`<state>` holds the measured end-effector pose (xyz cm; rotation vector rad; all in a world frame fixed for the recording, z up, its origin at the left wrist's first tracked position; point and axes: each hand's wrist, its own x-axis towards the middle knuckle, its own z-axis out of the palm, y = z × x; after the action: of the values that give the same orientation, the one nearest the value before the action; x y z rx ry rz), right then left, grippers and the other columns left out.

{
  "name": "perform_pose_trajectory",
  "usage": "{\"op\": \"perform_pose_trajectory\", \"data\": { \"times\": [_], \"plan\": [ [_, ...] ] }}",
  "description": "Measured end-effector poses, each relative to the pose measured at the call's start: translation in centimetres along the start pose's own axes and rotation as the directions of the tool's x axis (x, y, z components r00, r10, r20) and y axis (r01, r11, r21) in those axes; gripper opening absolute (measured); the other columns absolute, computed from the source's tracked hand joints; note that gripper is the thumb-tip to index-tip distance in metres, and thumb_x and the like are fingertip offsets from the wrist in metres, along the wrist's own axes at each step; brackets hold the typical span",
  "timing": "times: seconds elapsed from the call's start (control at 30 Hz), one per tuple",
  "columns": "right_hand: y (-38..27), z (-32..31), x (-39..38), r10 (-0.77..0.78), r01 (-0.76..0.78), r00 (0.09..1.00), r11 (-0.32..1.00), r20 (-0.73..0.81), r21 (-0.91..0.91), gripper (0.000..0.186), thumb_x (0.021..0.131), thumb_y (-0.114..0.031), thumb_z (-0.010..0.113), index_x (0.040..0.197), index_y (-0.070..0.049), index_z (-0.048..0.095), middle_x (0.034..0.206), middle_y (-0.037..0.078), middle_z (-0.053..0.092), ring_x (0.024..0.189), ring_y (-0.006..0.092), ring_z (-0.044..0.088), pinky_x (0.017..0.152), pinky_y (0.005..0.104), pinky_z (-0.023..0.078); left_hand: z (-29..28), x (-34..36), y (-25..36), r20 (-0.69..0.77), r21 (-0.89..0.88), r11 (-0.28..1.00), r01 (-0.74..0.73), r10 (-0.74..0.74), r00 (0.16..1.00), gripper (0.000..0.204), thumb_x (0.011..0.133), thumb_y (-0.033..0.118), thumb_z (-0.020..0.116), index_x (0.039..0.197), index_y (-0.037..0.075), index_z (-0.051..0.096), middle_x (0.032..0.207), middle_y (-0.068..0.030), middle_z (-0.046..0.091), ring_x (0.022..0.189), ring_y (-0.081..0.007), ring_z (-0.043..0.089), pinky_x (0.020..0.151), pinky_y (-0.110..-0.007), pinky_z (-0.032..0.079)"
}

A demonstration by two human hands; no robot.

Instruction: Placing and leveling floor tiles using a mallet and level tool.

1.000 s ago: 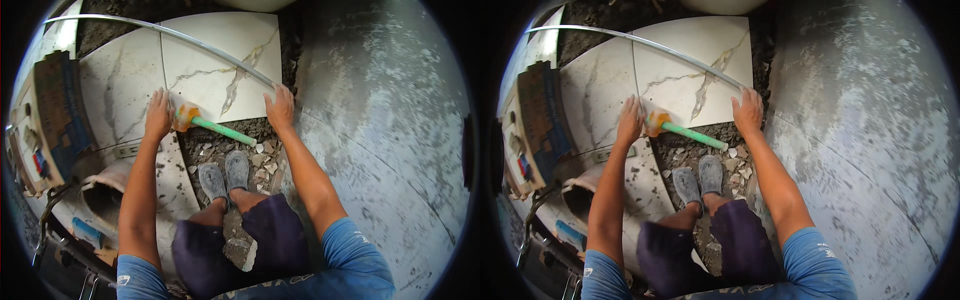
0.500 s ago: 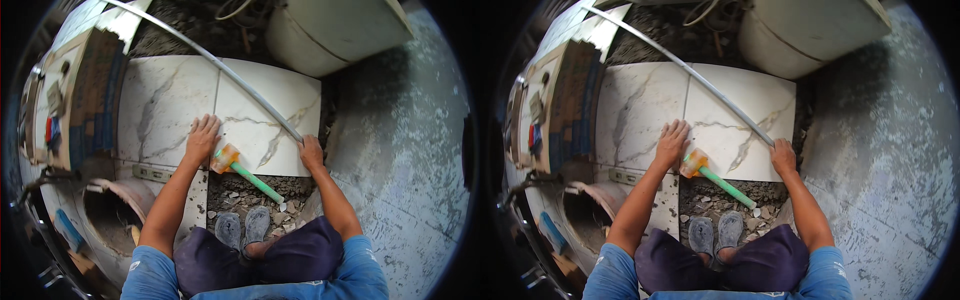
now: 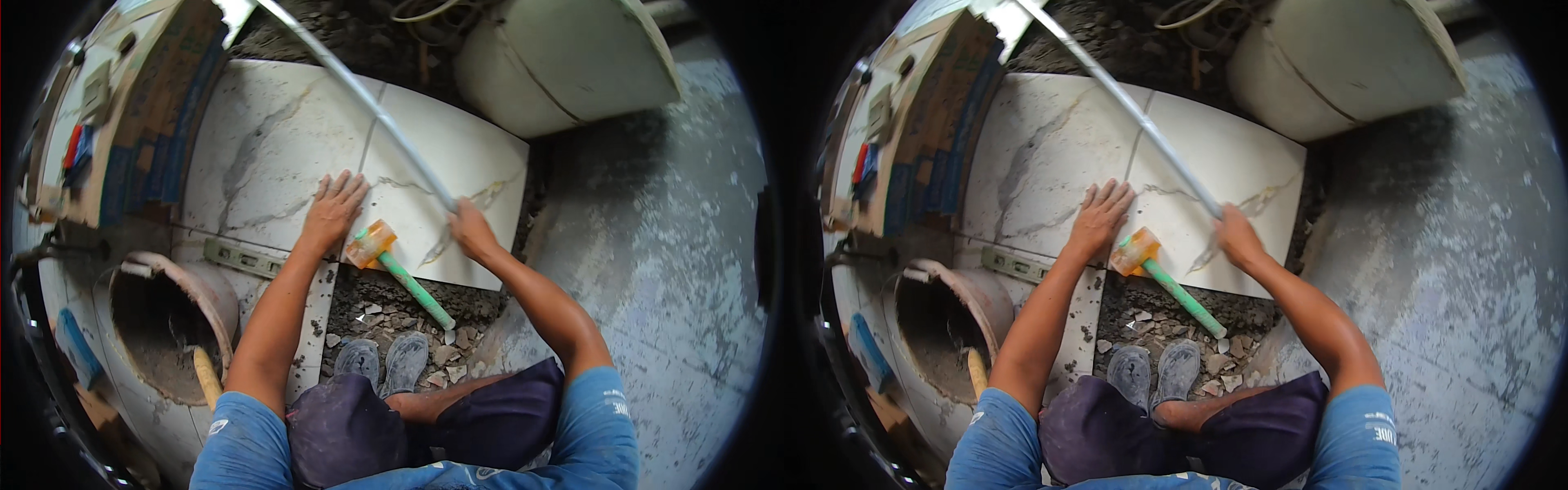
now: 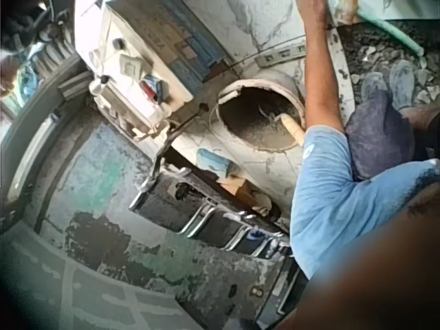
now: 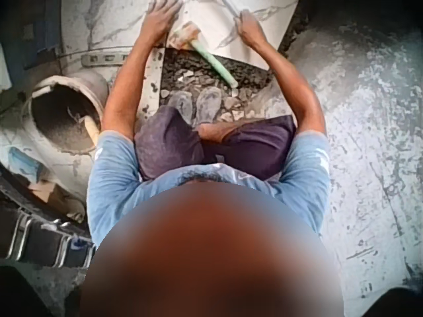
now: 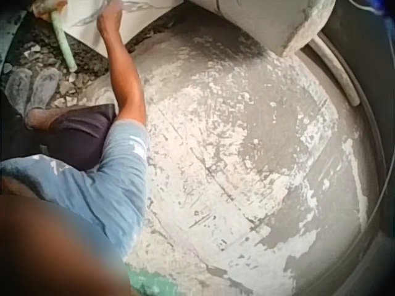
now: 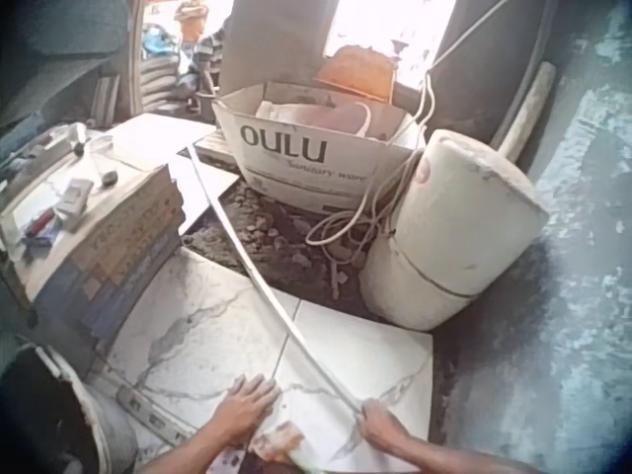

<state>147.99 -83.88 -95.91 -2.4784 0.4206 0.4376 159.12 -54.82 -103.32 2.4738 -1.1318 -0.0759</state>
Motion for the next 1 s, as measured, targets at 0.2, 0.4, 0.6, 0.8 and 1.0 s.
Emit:
{"op": "perform_pose_trajectory", "data": {
  "times": [0.2,0.4,0.6,0.8,1.0],
  "plan": [
    [-7.9,5.3,5.5,-0.148,0.139,0.982,0.987,-0.119,-0.085,0.026,0.09,-0.025,0.058,0.107,-0.006,0.056,0.103,0.017,0.061,0.098,0.0364,0.06,0.082,0.0471,0.051,-0.3,-0.3,0.5,-0.256,-0.237,0.971,0.006,-0.069,0.964,0.026,0.085,0.005,0.063,0.11,0.003,0.066,0.115,-0.0156,0.066,0.117,-0.0342,0.058,0.105,-0.047,0.04],
    [-10.9,5.7,6.4,-0.206,0.224,0.965,0.969,-0.161,0.1,0.039,0.089,-0.035,0.063,0.112,-0.003,0.058,0.107,0.02,0.058,0.103,0.0389,0.058,0.089,0.0448,0.048,0.5,0.1,1.8,-0.23,-0.367,0.928,0.069,-0.162,0.96,0.023,0.084,0.005,0.062,0.107,0.002,0.066,0.109,-0.0162,0.067,0.109,-0.035,0.06,0.098,-0.044,0.044],
    [-1.8,2.1,-7.8,-0.226,0.24,0.967,0.963,0.115,-0.125,0.051,0.088,-0.046,0.062,0.116,-0.003,0.056,0.107,0.018,0.059,0.101,0.0366,0.058,0.086,0.0447,0.049,-2.0,-0.4,1.2,-0.093,-0.164,0.986,-0.033,0.018,0.996,0.03,0.085,0.009,0.063,0.115,0.001,0.064,0.123,-0.0172,0.062,0.121,-0.0364,0.053,0.106,-0.045,0.038],
    [0.1,9.9,-14.4,-0.114,0.098,0.992,0.962,-0.048,-0.254,0.044,0.083,-0.04,0.068,0.108,-0.006,0.055,0.096,0.011,0.058,0.094,0.0277,0.06,0.079,0.0408,0.051,-0.8,0.6,1.4,0.015,0.013,0.98,-0.2,0.2,0.98,0.05,0.087,0.021,0.067,0.132,0.003,0.054,0.141,-0.0161,0.051,0.133,-0.0345,0.044,0.111,-0.047,0.033],
    [2.8,8.6,-16.9,0.062,-0.094,0.953,0.991,-0.297,-0.095,0.033,0.09,-0.039,0.062,0.101,-0.01,0.052,0.082,0.011,0.061,0.069,0.0304,0.065,0.058,0.0429,0.053,-0.5,-0.2,-0.5,-0.042,0.165,0.94,-0.299,0.31,0.95,0.043,0.085,0.02,0.067,0.124,0.003,0.059,0.133,-0.0159,0.055,0.126,-0.0331,0.05,0.109,-0.046,0.036]
  ]
}}
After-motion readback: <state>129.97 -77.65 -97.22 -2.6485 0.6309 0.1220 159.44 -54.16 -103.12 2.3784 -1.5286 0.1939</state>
